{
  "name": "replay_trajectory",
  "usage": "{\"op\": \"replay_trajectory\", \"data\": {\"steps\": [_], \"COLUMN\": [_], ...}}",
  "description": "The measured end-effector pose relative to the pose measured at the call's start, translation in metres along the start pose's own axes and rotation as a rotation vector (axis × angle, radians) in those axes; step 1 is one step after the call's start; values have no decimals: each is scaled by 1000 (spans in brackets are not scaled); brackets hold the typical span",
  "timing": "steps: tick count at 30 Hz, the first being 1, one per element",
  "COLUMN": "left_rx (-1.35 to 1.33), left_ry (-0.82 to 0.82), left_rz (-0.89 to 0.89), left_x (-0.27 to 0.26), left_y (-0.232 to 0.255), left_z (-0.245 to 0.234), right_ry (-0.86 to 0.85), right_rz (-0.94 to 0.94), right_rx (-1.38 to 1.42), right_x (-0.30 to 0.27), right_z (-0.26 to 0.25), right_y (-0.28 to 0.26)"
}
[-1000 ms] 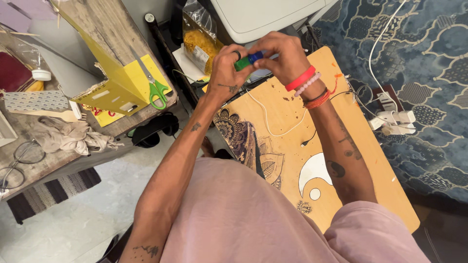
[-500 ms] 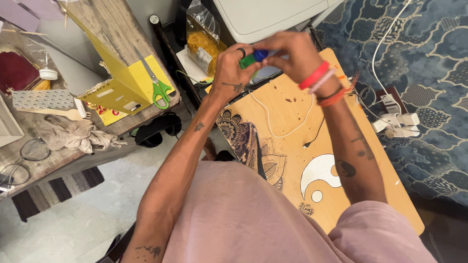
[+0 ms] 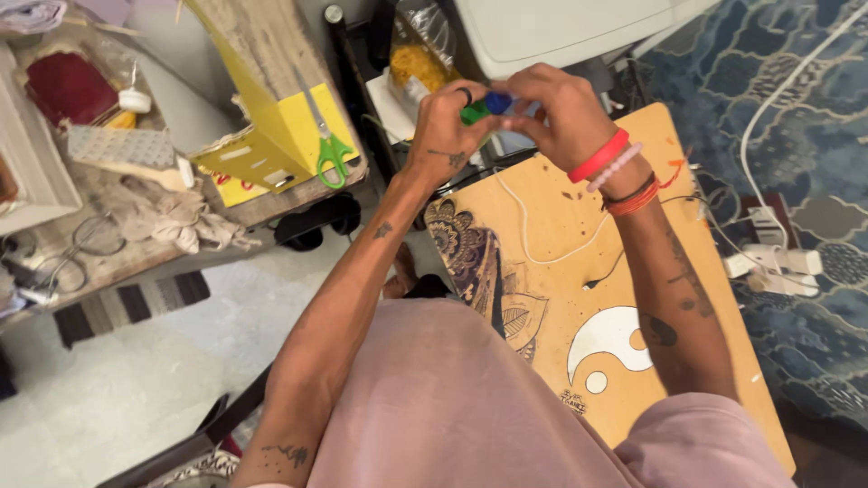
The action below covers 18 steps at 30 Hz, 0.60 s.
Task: The person organizes various items on a cluttered desk and bed. They handle a small electronic device, a white cable, a green bottle, a water bottle, a pair of scissors, and a yellow sticky note, moving them between the desk and the bed.
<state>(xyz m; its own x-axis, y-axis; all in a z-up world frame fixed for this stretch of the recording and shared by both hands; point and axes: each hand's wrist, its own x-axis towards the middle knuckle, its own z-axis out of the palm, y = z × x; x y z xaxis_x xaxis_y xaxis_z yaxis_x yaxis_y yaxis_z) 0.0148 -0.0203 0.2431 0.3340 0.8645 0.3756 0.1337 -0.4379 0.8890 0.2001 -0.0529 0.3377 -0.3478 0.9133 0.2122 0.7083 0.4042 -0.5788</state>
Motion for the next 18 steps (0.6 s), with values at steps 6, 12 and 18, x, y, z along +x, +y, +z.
{"op": "replay_trajectory", "data": {"steps": [6,12,18], "left_rx": [-15,20,0], "left_ry": [24,27,49], "left_rz": [-80,-101,-266], "left_x": [2,-1,0], "left_y": [-7,-11,-18], "left_z": [-6,-6,-22], "right_ry": [43,41,122], "right_rz": [-192,-321,-379], "right_rx": [-340,-718,-601], "right_x": [15,30,50], "right_z": [24,50,63], "right_y": [13,39,43]}}
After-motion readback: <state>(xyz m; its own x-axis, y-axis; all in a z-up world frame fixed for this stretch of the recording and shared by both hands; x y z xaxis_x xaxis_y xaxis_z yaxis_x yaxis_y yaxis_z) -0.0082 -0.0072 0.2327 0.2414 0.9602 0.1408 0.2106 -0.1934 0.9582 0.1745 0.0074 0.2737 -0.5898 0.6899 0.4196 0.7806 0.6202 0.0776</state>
